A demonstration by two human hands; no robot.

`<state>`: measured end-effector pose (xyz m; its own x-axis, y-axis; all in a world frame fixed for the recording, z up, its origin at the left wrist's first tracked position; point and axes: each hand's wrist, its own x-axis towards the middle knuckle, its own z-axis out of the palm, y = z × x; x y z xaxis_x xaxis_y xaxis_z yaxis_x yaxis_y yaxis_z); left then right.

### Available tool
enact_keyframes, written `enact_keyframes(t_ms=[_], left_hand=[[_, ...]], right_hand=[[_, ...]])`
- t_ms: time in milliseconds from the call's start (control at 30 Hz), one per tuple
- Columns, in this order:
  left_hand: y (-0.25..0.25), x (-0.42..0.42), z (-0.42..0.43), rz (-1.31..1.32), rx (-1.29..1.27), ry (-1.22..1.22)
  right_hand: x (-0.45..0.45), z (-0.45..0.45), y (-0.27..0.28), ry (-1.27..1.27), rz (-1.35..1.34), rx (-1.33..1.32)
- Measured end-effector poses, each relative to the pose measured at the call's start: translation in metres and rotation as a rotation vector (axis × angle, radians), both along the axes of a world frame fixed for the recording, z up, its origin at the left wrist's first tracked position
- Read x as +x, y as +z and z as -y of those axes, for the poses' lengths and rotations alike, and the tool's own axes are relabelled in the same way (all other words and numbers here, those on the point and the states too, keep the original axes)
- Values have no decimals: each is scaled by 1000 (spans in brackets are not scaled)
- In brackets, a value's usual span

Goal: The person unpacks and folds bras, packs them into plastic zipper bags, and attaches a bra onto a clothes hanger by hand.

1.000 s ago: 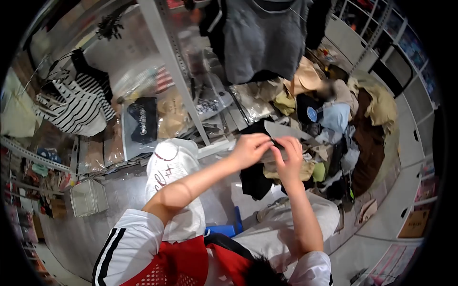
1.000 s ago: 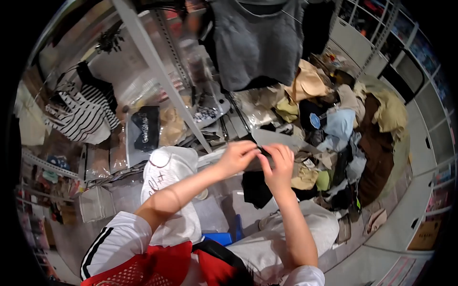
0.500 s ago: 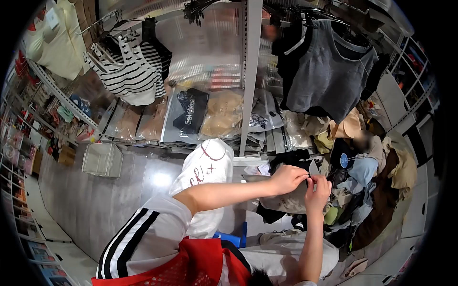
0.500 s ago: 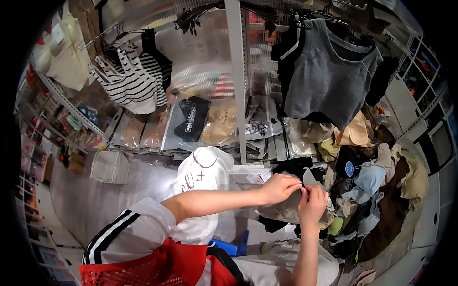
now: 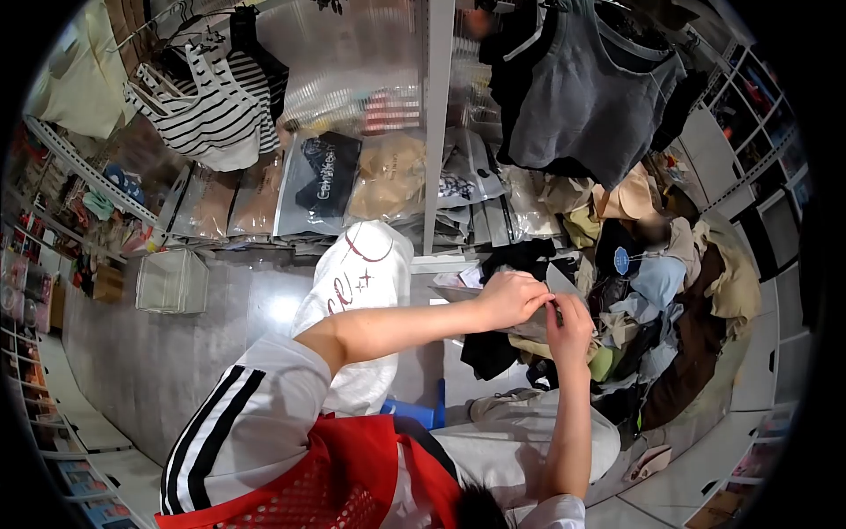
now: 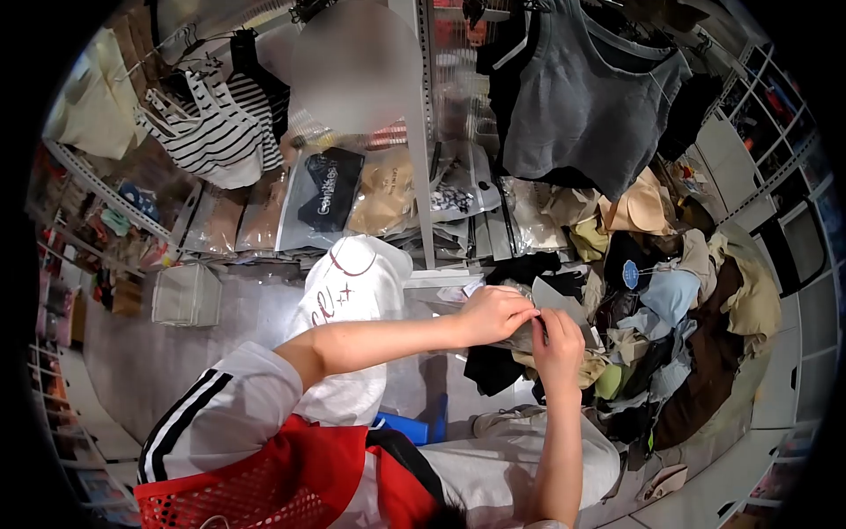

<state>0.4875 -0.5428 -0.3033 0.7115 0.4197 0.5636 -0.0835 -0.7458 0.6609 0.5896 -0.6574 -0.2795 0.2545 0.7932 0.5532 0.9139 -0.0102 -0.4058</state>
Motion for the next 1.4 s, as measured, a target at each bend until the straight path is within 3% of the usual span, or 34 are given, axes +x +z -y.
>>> enact_keyframes(t_ms=[167,400,833,1000,1333,1400], left_hand=[[5,-1,-9,71,314,11],[10,-3,-12,151,409,-84],[19,-7,-16,113,276,-87],[48,-19,-42,126,199,58],[47,-36,-85,159,-101,325],[45,-35,-87,191,-67,318]], right_hand=[[2,-2,3,77,-67,7],[9,3,7,172,-170,25],[20,20,-6,154,-147,15],[47,31,-19,46,-70,22],[87,68,-44,-175,28,-33],[89,72,-38,-187,43,-33]])
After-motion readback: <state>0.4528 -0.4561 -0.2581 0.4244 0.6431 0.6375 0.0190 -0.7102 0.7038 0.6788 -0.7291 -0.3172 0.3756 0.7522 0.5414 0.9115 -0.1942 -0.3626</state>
